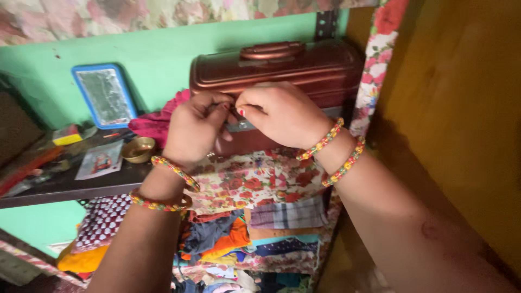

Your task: The person places a patterned cover on a couch and ties it in place, then uses a cloth to wipe down a brown briefcase on a shelf.

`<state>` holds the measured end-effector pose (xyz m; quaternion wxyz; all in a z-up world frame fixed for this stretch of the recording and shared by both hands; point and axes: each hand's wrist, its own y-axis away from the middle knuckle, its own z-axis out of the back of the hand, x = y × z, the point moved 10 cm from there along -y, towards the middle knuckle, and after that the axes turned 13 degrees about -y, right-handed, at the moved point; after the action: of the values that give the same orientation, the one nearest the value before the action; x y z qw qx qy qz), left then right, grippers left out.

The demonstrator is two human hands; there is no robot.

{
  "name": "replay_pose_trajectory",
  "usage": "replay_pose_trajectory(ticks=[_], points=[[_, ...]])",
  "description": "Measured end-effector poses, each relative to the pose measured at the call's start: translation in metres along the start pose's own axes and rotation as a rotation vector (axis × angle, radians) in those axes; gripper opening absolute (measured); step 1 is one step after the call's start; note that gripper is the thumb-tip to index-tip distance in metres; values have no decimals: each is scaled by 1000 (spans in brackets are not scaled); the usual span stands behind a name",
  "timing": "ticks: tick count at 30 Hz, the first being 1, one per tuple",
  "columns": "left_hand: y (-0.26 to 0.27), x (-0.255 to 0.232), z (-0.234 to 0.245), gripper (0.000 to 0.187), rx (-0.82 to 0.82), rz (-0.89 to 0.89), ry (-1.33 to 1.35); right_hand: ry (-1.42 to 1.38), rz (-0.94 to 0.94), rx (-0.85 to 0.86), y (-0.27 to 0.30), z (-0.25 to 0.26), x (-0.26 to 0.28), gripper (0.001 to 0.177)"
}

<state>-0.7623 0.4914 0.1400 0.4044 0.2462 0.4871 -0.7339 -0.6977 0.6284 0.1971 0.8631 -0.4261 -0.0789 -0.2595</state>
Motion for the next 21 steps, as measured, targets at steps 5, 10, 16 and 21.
replay_pose_trajectory(ticks=[5,10,16,21], points=[[-8,0,12,19,14,25,131,2,32,-119,-17,4,5,13],[-29,2,71,17,-268,-70,29,208,159,-127,-53,-14,22,15],[-59,37,135,14,-577,-61,-242,276,191,-146,-103,-23,11,16],[-87,56,154,13,-736,-243,-701,235,-2,-55,-144,-50,-30,15]])
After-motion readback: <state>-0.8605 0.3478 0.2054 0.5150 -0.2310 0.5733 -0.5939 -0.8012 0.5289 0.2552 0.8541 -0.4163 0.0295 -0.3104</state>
